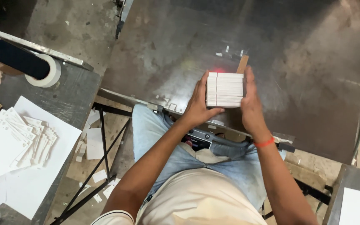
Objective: Sorting and stacking white paper cards or labels in a manufacturing environment.
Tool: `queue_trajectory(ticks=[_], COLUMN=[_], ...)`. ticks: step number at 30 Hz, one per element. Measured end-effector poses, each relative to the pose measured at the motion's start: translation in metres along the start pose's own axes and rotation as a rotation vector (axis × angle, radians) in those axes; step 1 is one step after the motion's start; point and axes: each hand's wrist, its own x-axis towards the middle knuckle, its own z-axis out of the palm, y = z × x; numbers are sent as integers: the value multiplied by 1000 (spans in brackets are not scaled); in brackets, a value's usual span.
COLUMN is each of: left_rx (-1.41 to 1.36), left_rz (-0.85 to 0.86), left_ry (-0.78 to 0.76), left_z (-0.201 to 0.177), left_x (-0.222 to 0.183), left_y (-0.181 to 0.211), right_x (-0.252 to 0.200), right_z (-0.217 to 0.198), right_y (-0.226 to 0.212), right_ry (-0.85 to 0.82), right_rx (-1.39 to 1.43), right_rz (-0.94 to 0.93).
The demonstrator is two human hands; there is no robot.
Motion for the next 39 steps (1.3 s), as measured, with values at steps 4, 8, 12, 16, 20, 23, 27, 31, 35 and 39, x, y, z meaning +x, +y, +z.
queue_trajectory(ticks=[4,8,12,16,20,23,27,31,35,39], left_rx=[-8,37,34,29,-6,-8,40,139,133,163], left_rz=[20,63,7,79,27,23,38,59,26,-104], left_ry=[10,53,48,45,43,15,-21,-55,-52,62], left_z=[4,7,6,-2,8,7,4,-4,-7,4], left_x=[-8,2,-9,-1,-1,4,8,11,14,7], left_y=[3,2,0,6,3,-2,-11,-10,-4,7], right_x=[-3,7,8,17,12,0,0,-1,-8,-17], right_z=[24,32,39,8,-8,11,18,16,16,23], right_y=[-55,-49,-58,-34,6,28,31,38,36,77], right_ry=[-73,-252,-243,-314,44,70,30,75,81,327], right_rx=[-824,-1283,-1202,-1022,-66,290,419,428,385,151], right_rz=[-214,-372,-268,-222,51,-7,72,83,9,-63])
